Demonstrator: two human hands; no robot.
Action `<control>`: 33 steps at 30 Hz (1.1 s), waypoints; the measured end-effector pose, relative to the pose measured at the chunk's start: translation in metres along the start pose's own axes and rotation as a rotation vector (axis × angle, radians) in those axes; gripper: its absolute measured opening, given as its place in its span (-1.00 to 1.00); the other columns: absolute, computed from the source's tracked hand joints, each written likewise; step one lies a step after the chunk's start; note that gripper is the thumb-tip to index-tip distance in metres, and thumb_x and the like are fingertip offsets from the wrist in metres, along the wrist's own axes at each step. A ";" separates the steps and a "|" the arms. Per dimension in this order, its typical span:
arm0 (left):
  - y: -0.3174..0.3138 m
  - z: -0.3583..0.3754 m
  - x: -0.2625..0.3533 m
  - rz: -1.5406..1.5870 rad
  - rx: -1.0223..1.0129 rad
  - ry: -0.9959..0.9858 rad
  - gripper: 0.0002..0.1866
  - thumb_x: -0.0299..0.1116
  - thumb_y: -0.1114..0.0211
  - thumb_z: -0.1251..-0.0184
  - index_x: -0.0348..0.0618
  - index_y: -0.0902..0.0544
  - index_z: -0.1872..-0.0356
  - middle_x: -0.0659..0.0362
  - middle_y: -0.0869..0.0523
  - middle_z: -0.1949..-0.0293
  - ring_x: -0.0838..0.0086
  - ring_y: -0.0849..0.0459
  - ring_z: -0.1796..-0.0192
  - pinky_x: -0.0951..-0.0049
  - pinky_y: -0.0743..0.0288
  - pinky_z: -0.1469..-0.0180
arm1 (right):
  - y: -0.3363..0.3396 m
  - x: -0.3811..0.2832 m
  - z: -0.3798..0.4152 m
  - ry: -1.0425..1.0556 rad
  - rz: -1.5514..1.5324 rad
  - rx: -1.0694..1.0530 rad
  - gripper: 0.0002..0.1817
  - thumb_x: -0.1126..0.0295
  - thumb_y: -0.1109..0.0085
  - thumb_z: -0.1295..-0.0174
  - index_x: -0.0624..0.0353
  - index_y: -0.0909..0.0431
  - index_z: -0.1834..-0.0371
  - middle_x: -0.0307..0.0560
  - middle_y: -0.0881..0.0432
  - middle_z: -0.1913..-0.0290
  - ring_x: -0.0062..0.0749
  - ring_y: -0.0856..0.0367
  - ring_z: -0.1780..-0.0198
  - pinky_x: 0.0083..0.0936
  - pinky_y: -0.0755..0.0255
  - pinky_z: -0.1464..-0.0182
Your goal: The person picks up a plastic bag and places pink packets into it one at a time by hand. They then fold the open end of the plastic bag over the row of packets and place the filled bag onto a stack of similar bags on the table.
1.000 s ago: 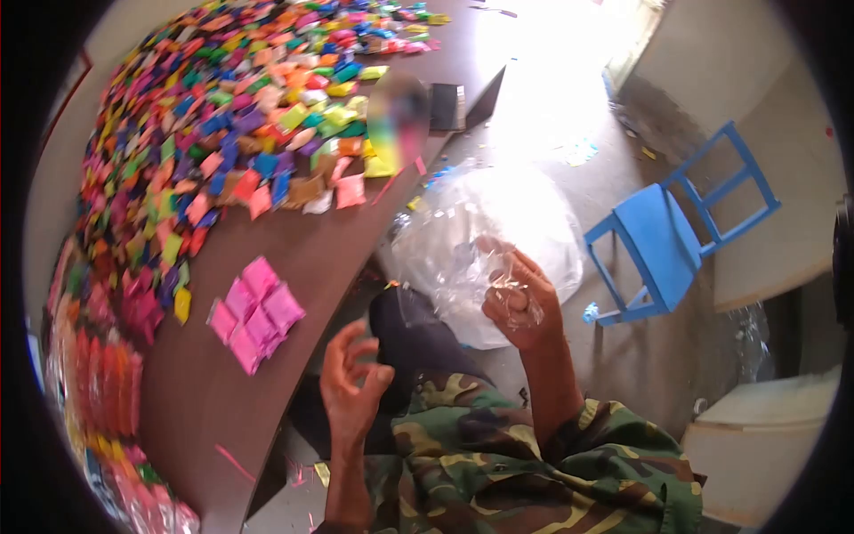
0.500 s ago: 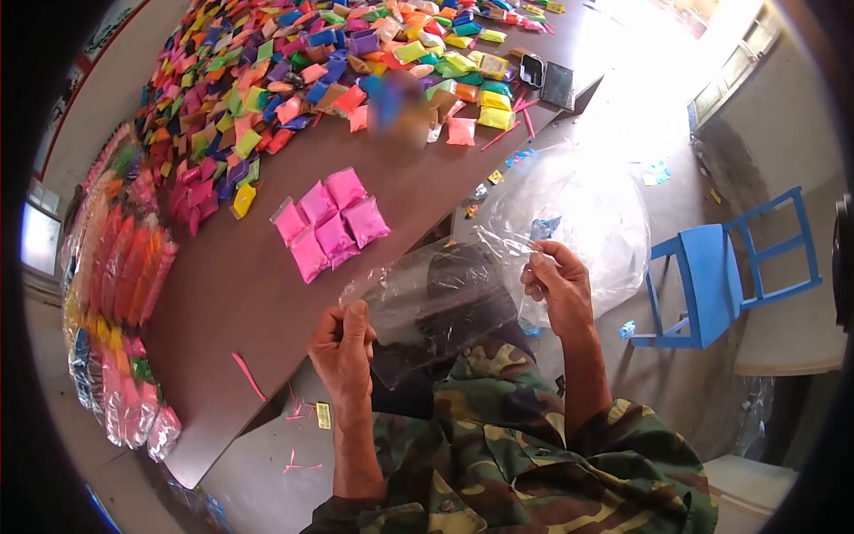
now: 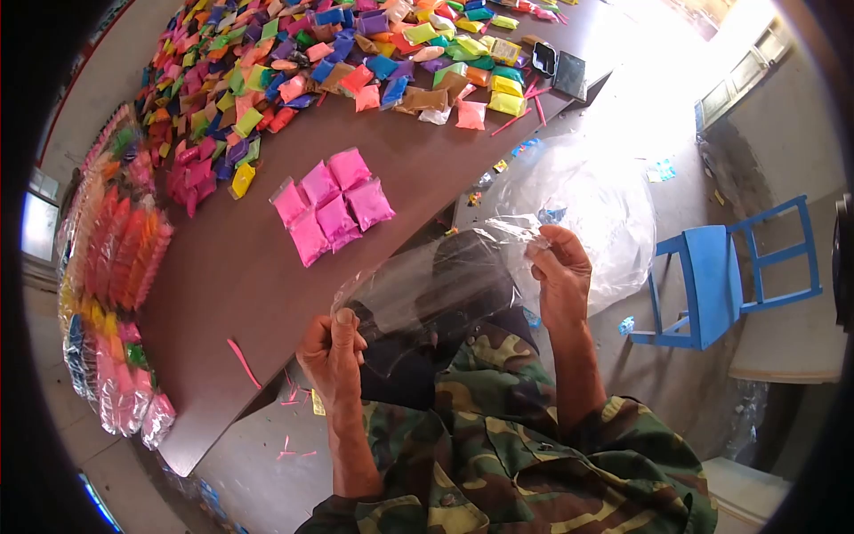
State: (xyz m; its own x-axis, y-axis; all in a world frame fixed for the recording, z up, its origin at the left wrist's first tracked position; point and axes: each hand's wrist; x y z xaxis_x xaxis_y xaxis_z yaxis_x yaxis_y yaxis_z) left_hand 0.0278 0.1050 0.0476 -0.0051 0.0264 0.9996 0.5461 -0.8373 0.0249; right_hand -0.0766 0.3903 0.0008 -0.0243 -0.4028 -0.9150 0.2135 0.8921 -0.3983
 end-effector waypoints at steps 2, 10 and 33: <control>0.007 0.001 0.000 -0.041 0.006 0.036 -0.62 -0.20 -0.46 -0.59 -0.17 -0.61 0.43 0.26 -0.60 0.60 0.70 -0.45 0.60 0.62 -0.28 0.53 | -0.004 0.003 -0.003 0.029 -0.094 0.056 -0.69 0.61 -0.29 -0.45 0.17 -0.66 -0.21 -0.24 -0.75 0.11 -0.72 -0.59 0.32 -0.74 -0.27 0.44; 0.025 0.010 -0.006 0.063 -0.036 0.087 -0.80 -0.34 -0.54 -0.48 -0.25 -0.73 0.18 0.25 -0.69 0.49 0.68 -0.53 0.54 0.63 -0.39 0.47 | -0.008 0.000 0.000 0.005 -0.110 -0.010 -0.76 0.49 -0.23 -0.58 0.20 -0.68 -0.24 -0.31 -0.71 0.28 -0.78 -0.39 0.52 -0.78 -0.15 0.54; 0.037 0.010 -0.004 0.080 0.068 0.041 -0.84 -0.34 -0.35 -0.65 -0.24 -0.75 0.11 0.25 -0.66 0.45 0.63 -0.53 0.48 0.52 -0.42 0.37 | -0.006 0.024 0.007 0.108 0.145 -0.109 -0.70 0.33 -0.07 -0.70 0.29 -0.74 -0.16 -0.14 -0.73 0.46 -0.74 -0.40 0.64 -0.70 -0.21 0.60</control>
State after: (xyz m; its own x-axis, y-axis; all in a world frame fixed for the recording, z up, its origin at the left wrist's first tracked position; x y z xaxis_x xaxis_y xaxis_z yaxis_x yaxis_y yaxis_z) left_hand 0.0559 0.0795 0.0443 0.0075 -0.0629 0.9980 0.6017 -0.7969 -0.0547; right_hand -0.0714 0.3735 -0.0177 -0.1065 -0.2498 -0.9624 0.1154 0.9583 -0.2615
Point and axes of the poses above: each hand's wrist, its own z-axis away from the middle knuckle, its own y-axis out of the back of the hand, x = y × z
